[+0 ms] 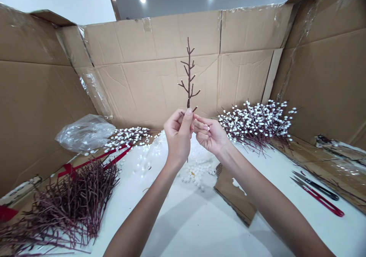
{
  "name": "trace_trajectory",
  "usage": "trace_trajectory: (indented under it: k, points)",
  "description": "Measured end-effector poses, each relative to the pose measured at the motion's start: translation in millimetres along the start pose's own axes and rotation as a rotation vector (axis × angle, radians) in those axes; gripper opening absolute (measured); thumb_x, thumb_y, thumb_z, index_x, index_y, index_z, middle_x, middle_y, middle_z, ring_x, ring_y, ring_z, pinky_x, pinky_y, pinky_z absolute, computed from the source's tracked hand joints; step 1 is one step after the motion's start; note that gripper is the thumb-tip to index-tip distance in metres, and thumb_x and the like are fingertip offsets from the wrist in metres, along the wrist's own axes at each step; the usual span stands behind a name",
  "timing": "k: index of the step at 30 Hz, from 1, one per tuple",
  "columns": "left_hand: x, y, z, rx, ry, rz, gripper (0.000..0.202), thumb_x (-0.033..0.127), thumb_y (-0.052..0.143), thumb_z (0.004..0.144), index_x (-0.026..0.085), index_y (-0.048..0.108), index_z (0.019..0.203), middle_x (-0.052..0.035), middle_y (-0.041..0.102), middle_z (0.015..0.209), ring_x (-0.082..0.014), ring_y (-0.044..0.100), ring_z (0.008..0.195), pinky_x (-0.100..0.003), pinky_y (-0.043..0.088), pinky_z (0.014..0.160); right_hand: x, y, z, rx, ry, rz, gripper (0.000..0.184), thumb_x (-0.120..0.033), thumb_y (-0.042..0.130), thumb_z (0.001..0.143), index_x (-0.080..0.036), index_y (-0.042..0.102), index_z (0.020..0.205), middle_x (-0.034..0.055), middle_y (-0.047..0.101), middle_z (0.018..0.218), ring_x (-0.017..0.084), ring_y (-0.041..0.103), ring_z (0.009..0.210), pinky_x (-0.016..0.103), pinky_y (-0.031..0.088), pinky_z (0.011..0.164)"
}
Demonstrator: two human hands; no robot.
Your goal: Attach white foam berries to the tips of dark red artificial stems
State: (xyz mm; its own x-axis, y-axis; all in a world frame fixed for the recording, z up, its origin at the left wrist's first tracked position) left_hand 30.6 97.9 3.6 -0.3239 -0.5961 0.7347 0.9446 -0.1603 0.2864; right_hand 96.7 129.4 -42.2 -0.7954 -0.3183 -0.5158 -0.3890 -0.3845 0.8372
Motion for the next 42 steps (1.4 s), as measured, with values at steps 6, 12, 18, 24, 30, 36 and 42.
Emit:
trace_trajectory:
  k: [6,12,18,24,30,36,42]
  points:
    - [0.2,-0.8,0.2,0.0,0.008,-0.005,0.03,0.04,0.067,0.077,0.016,0.057,0.062,0.0061,0.041,0.05,-0.0029,0.029,0.039,-0.019,0.026,0.039,-4.9,6.6,-3.3,-0.013,-0.066,-0.039,0.039,-0.02,0.023,0.1,-0.016,0.046,0.069,-0.0124,0.011,0.048,0.004,0.003,0.035,0.01,0.011,0.028]
    - [0.2,-0.2,-1.2,-0.009,0.027,0.018,0.029,0.038,0.064,0.08,0.016,0.057,0.063,0.0059,0.041,0.051,-0.0031,0.028,0.04,-0.019,0.023,0.038,-23.1,18.7,-13.3,-0.017,-0.277,-0.186,0.037,-0.016,0.028,0.099,-0.014,0.057,0.077,-0.0109,0.023,0.049,0.002,0.011,0.034,0.009,0.015,0.03]
    - [-1.2,2.1,-5.5,-0.01,0.026,-0.006,0.029,0.039,0.062,0.081,0.017,0.055,0.064,0.0062,0.039,0.05,-0.0036,0.029,0.04,-0.019,0.022,0.037,-35.0,33.5,-30.1,-0.009,-0.48,-0.375,0.025,-0.013,0.035,0.096,-0.015,0.055,0.08,-0.0089,0.039,0.051,0.001,0.018,0.034,0.012,0.017,0.032]
    - [3.9,7.7,-12.9,0.003,0.03,-0.058,0.03,0.037,0.062,0.082,0.017,0.05,0.063,0.0074,0.037,0.049,-0.0022,0.029,0.038,-0.017,0.024,0.037,-39.4,43.8,-47.1,0.02,-0.716,-0.523,0.018,-0.025,0.055,0.089,-0.021,0.045,0.075,-0.011,0.041,0.048,0.002,0.024,0.036,0.013,0.021,0.036]
    - [3.2,16.6,-17.7,-0.033,0.005,-0.138,0.036,0.04,0.062,0.082,0.017,0.044,0.061,0.0085,0.036,0.047,-0.0014,0.028,0.036,-0.015,0.024,0.036,-44.8,47.7,-55.3,0.042,-0.873,-0.609,0.025,-0.038,0.062,0.084,-0.022,0.045,0.075,-0.0121,0.043,0.045,0.002,0.026,0.034,0.014,0.021,0.032]
    - [8.7,19.9,-21.2,-0.067,0.062,-0.123,0.036,0.036,0.061,0.084,0.017,0.043,0.06,0.0072,0.04,0.049,-0.0018,0.031,0.038,-0.015,0.026,0.036,-44.2,55.4,-61.7,-0.004,-0.938,-0.667,0.025,-0.036,0.062,0.084,-0.022,0.043,0.074,-0.0121,0.044,0.046,0.002,0.03,0.032,0.013,0.021,0.031]
    - [17.6,22.3,-23.4,-0.076,0.12,-0.089,0.035,0.034,0.062,0.084,0.017,0.043,0.059,0.0067,0.043,0.05,-0.003,0.039,0.04,-0.016,0.035,0.039,-43.7,60.4,-67.2,-0.013,-0.991,-0.686,0.024,-0.035,0.058,0.087,-0.023,0.042,0.075,-0.0117,0.043,0.047,0.002,0.031,0.033,0.013,0.023,0.03]
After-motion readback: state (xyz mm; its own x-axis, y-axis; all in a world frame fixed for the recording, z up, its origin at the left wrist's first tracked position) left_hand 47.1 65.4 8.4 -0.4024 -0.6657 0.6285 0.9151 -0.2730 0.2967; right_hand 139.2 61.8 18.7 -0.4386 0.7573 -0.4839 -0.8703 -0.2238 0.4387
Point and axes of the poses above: each hand's wrist, its own z-axis towards the middle knuckle, its own y-axis out of the palm, x = y × z, the point moved 8 cm from there along z, towards the middle knuckle
